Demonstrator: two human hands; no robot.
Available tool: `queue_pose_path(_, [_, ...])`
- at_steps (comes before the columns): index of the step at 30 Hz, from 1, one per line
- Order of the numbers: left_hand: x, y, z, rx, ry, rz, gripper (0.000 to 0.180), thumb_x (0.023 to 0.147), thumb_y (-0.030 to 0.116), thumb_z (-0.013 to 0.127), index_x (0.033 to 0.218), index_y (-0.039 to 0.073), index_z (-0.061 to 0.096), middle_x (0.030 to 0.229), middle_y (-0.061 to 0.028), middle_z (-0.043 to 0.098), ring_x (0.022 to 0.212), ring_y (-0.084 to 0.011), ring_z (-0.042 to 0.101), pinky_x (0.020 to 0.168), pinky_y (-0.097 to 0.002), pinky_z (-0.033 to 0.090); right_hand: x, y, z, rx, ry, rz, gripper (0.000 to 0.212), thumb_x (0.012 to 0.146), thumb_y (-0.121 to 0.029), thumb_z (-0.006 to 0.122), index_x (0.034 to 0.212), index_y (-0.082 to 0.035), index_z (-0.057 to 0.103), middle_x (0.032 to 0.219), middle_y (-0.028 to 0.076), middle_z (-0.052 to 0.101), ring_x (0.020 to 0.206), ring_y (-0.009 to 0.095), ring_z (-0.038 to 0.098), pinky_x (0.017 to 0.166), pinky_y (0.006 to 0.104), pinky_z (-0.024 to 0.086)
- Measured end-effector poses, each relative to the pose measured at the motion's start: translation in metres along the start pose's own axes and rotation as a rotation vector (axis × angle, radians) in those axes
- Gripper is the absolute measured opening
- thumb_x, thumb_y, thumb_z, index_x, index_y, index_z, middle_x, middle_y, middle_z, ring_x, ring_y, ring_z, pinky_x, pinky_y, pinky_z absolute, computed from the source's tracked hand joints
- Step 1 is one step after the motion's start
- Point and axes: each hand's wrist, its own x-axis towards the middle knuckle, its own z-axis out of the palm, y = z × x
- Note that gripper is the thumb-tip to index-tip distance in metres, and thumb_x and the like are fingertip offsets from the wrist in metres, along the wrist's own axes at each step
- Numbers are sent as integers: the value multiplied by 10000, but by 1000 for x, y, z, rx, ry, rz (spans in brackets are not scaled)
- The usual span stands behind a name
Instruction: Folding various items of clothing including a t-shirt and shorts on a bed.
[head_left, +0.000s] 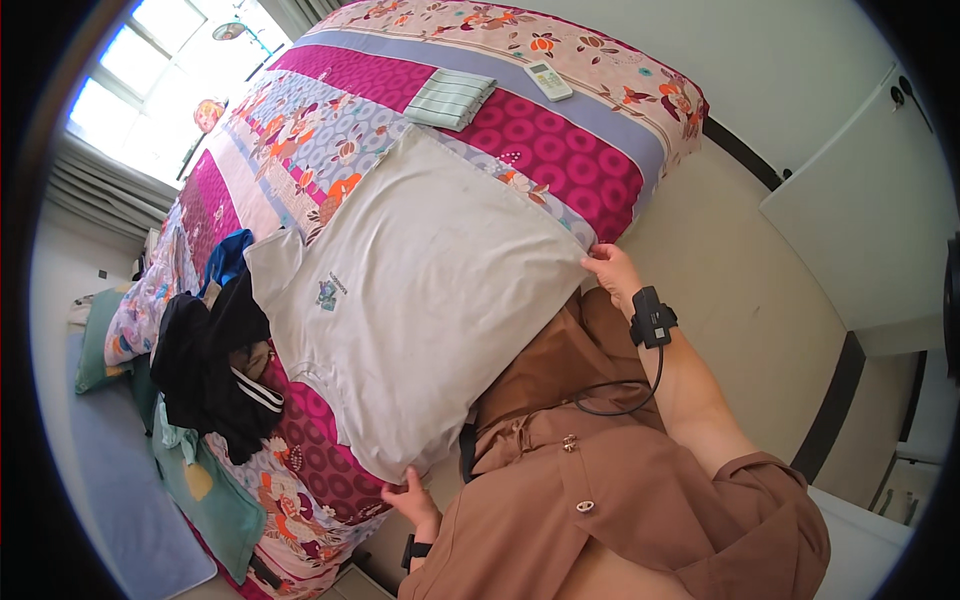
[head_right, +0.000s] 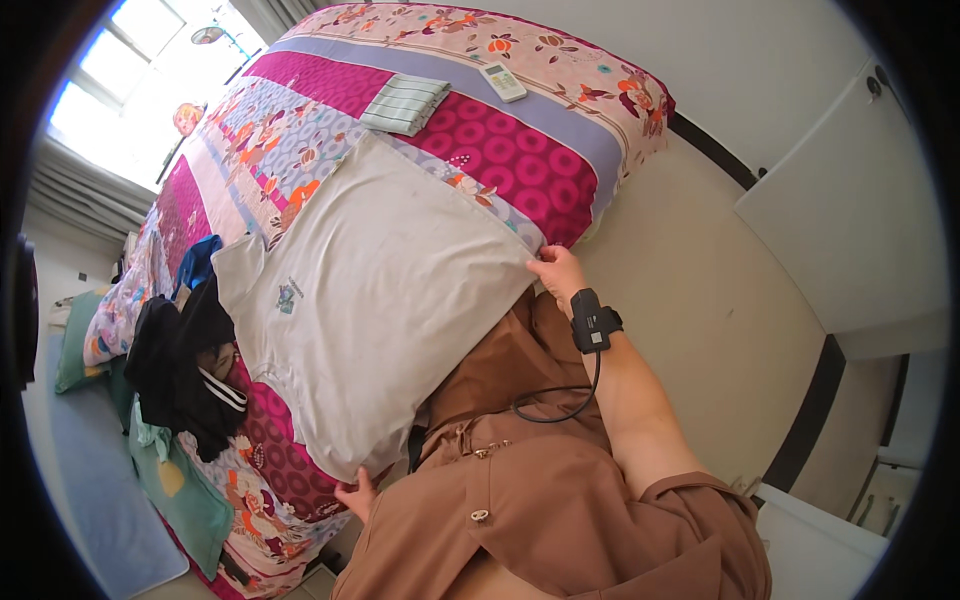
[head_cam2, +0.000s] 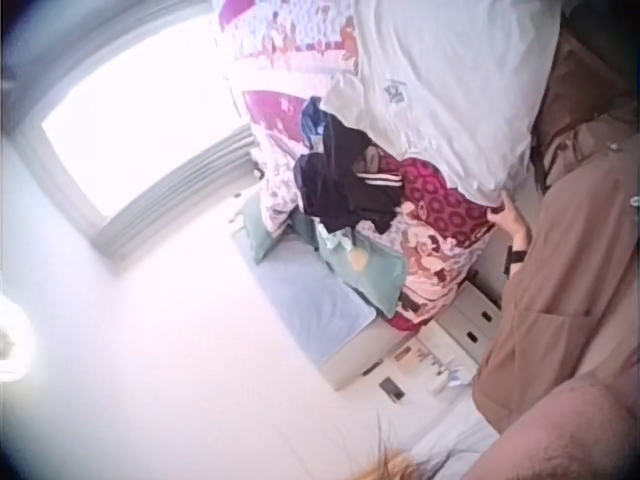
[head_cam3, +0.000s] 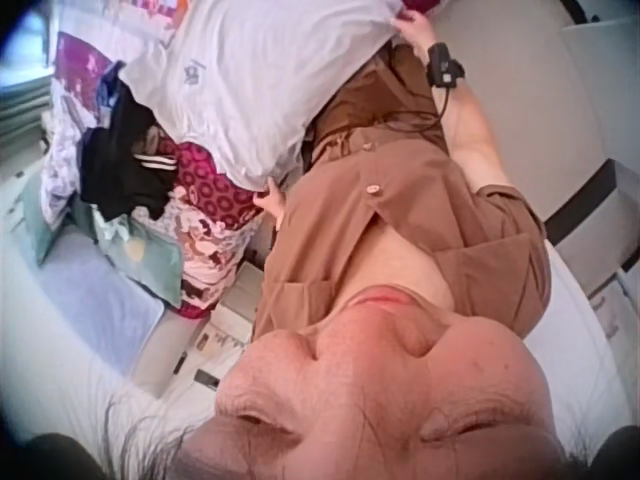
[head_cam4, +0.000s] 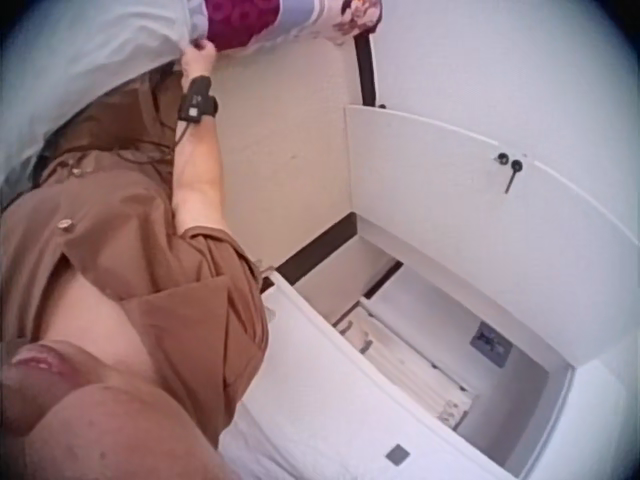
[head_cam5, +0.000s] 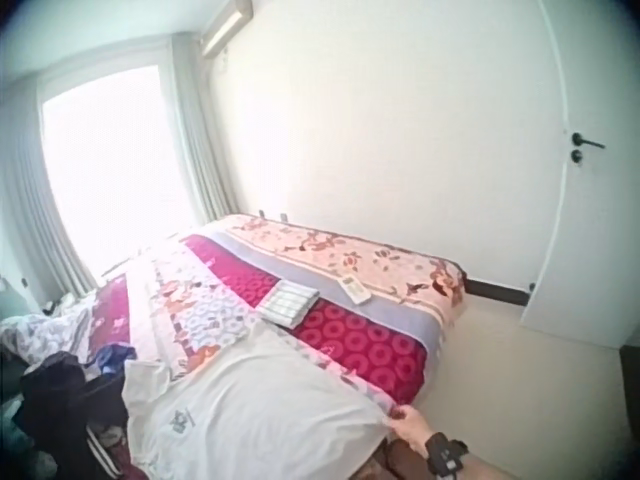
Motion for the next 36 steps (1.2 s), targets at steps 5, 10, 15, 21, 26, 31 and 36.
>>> queue_pose_path(5, [1,-6,5,-247,-320,-156,557,822,239,700,1215,-65,448,1031,-92,604,931,-219,567,861,-314,420,-7,6,-5,158,-110,127,275,776,-125,693,1003,-17,581,854,37,596,694,95,560,572,221,464])
queue_pose_path(10, [3,2,-4,-548,-608,-323,513,788,86,677,1239,-21,457,1193,-92,549,1030,-195,533,907,-313,402,-20,-3,-11,158,-49,147,179,787,-118,680,922,-55,580,780,11,580,622,95,558,519,208,453])
queue_pose_path(15, [-2,11,-16,-468,-854,-384,529,773,54,663,1252,-12,450,1226,-87,526,1084,-239,521,948,-354,396,-25,-5,-16,139,-123,147,143,812,-110,639,935,-55,591,795,16,614,639,89,581,512,207,450])
queue_pose_path(21, [4,24,-52,-260,-1003,-736,586,755,69,689,1285,-1,449,1216,-87,552,1103,-260,530,956,-368,411,-27,-16,-19,197,-181,239,134,843,-192,586,912,-78,592,789,21,635,608,106,597,508,227,442])
queue_pose_path(26, [58,45,-81,-685,-1140,-373,624,723,132,695,1283,-10,461,1200,-104,580,1087,-282,561,948,-404,436,-16,-48,-15,277,-233,317,150,838,-219,546,898,-88,590,776,28,633,583,127,595,489,223,422])
queue_pose_path(31, [118,97,-71,-1533,-961,-320,427,920,274,480,1199,-48,512,1203,-166,576,1106,-310,554,974,-438,430,21,-94,31,673,-349,288,207,871,-203,525,972,-36,593,892,82,651,776,187,634,566,281,493])
queue_pose_path(36, [158,125,-30,-1535,-758,-272,336,949,234,455,1210,34,527,1215,-144,578,1141,-279,538,976,-460,427,46,-118,87,584,-448,177,308,874,-137,578,1146,-12,508,1179,138,565,1009,238,578,808,329,497])
